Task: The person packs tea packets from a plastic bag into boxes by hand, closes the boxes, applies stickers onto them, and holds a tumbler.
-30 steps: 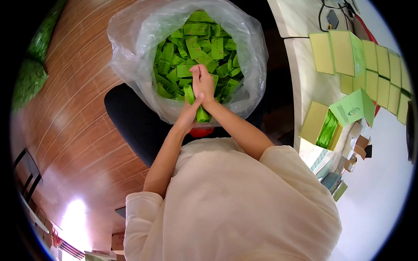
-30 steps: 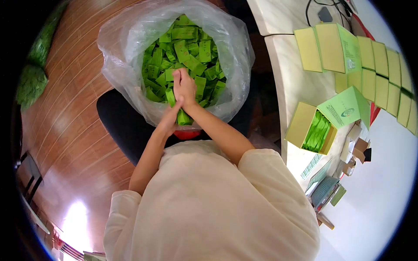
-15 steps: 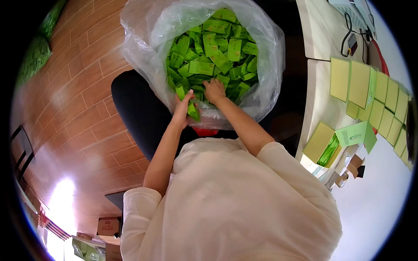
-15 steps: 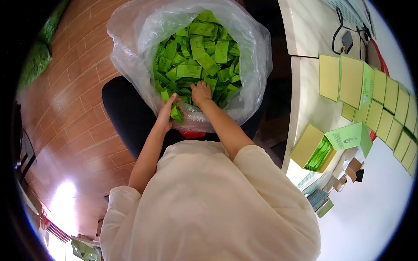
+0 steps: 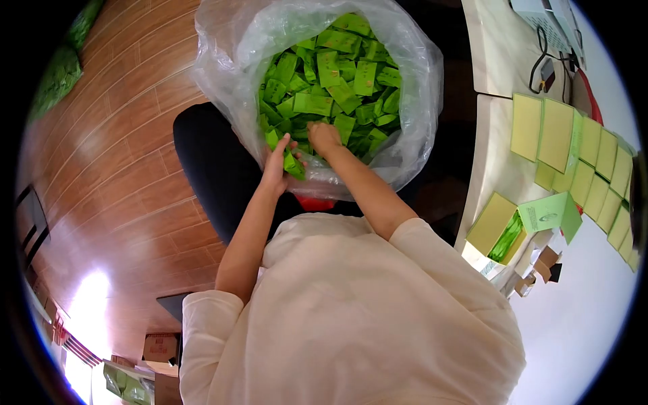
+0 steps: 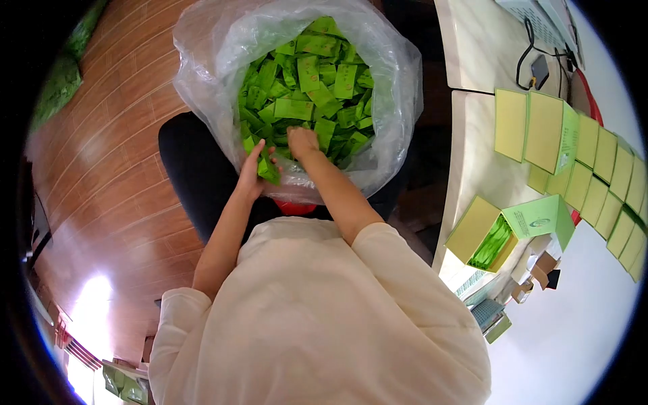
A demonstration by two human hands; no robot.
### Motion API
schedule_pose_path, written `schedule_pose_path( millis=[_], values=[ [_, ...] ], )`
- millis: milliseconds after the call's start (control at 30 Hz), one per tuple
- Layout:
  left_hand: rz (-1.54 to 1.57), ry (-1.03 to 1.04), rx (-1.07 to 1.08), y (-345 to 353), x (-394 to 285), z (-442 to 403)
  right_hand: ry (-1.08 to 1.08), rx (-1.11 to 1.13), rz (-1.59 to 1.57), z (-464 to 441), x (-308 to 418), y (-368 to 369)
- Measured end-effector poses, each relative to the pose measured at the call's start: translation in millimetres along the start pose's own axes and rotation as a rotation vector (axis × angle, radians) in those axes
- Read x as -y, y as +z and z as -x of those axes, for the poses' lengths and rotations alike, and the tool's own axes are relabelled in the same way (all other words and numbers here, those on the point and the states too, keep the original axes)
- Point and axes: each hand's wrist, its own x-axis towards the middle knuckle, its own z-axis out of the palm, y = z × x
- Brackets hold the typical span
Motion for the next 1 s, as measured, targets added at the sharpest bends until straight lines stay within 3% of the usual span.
schedule_pose_path(
  millis=[67, 133, 167, 233, 333, 400, 467, 533, 567, 633, 667, 733, 800, 867, 1000],
  values=[
    [0.041, 0.015, -0.007, -7, 2, -4, 0.022, -0.005, 0.017, 0, 9, -7],
    [0.081, 0.027, 0.001, -7, 1, -6, -0.153, -0.233, -0.097, 14, 14, -28],
    [0.016, 0.144, -0.017, -5, 0, -5, -0.149, -0.238, -0.094, 22, 16, -38],
    [-0.043, 0.254, -0.028, 0, 3, -5, -0.427, -0.516, -0.102, 44, 19, -55],
    [-0.248, 0.354, -0.038, 4, 6, -4, -0.539, -0.513, -0.071, 79, 32, -81],
    [-0.542, 0.417, -0.026, 5, 8, 1, -0.573, -0.487, -0.132, 90, 33, -83],
    [-0.489, 0.387, 0.039, 4, 8, 6, -0.608, -0.459, -0.198, 93, 32, -85],
    [-0.529, 0.371, 0.110, 1, 8, 8, -0.511, -0.247, -0.413, 93, 32, -87],
    [-0.533, 0.368, 0.114, 0, 7, 9, -0.506, -0.249, -0.415, 92, 30, -87],
    [-0.353, 0.219, 0.174, 2, 2, 11, -0.526, -0.090, -0.735, 81, 23, -81],
    [-0.356, 0.215, 0.178, 2, 1, 8, -0.520, -0.093, -0.736, 74, 19, -77],
    [-0.271, 0.111, 0.129, 1, 2, 0, -0.146, -0.082, -1.314, 55, 3, -62],
    [-0.236, 0.161, 0.112, 9, -1, 6, 0.356, -0.454, -0.920, 27, -32, -41],
    [-0.241, 0.216, 0.079, 13, -1, 7, 0.845, -0.392, -0.742, 12, -60, -30],
    [-0.238, 0.263, 0.048, 15, 1, 8, 0.812, -0.305, -0.386, 8, -96, 16]
  ],
)
